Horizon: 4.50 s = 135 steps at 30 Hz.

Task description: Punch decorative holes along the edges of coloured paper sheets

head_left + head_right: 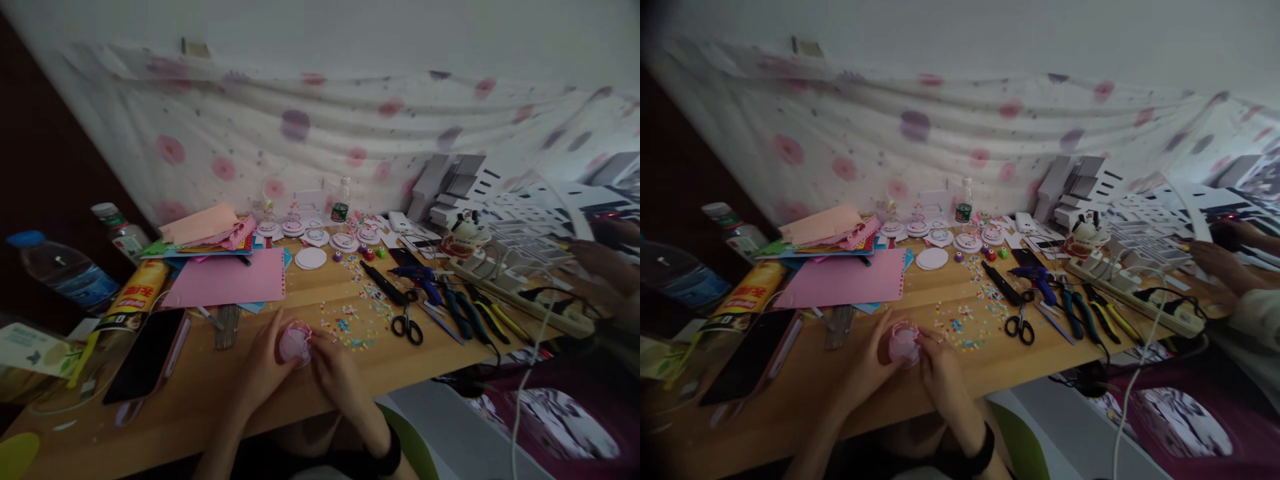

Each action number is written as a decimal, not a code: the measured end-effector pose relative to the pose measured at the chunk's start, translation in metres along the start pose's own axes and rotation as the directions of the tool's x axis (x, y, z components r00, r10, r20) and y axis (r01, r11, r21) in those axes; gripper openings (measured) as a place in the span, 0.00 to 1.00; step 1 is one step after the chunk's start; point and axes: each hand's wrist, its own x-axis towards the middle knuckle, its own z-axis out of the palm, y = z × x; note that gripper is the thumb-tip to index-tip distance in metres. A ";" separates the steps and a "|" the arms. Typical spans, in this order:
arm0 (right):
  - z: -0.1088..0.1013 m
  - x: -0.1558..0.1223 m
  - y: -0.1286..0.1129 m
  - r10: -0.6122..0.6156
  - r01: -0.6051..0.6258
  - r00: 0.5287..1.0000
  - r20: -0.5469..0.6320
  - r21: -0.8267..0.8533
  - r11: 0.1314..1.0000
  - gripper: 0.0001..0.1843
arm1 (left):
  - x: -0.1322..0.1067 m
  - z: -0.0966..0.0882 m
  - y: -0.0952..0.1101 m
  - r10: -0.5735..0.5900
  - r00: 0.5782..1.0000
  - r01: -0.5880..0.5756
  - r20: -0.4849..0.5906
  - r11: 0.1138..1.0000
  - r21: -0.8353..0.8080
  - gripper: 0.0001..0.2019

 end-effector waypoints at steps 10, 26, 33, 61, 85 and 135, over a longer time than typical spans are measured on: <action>0.002 -0.006 -0.002 -0.046 0.047 0.999 0.029 -0.038 0.998 0.24 | 0.001 0.005 0.005 -0.032 0.999 0.033 0.024 0.999 -0.041 0.42; 0.005 -0.008 0.000 -0.047 0.047 0.999 -0.002 -0.052 0.998 0.25 | -0.004 0.007 -0.002 -0.031 1.000 0.031 0.000 0.995 -0.091 0.42; 0.015 -0.020 0.001 0.013 -0.013 0.990 -0.140 -0.003 1.000 0.24 | -0.010 0.004 0.001 -0.033 0.999 0.032 -0.016 0.996 -0.080 0.43; 0.036 -0.030 0.003 0.128 -0.139 0.984 -0.124 -0.081 0.987 0.22 | -0.020 0.011 -0.006 -0.155 0.978 0.139 -0.137 0.983 -0.121 0.38; 0.038 -0.029 0.006 0.035 -0.044 0.977 -0.209 -0.041 0.998 0.21 | -0.034 -0.028 -0.009 0.001 0.979 0.036 -0.206 0.984 0.175 0.44; 0.044 -0.041 -0.003 -0.128 0.086 0.968 -0.217 -0.192 0.978 0.19 | -0.010 -0.011 -0.007 0.229 0.964 -0.148 -0.138 0.886 0.439 0.17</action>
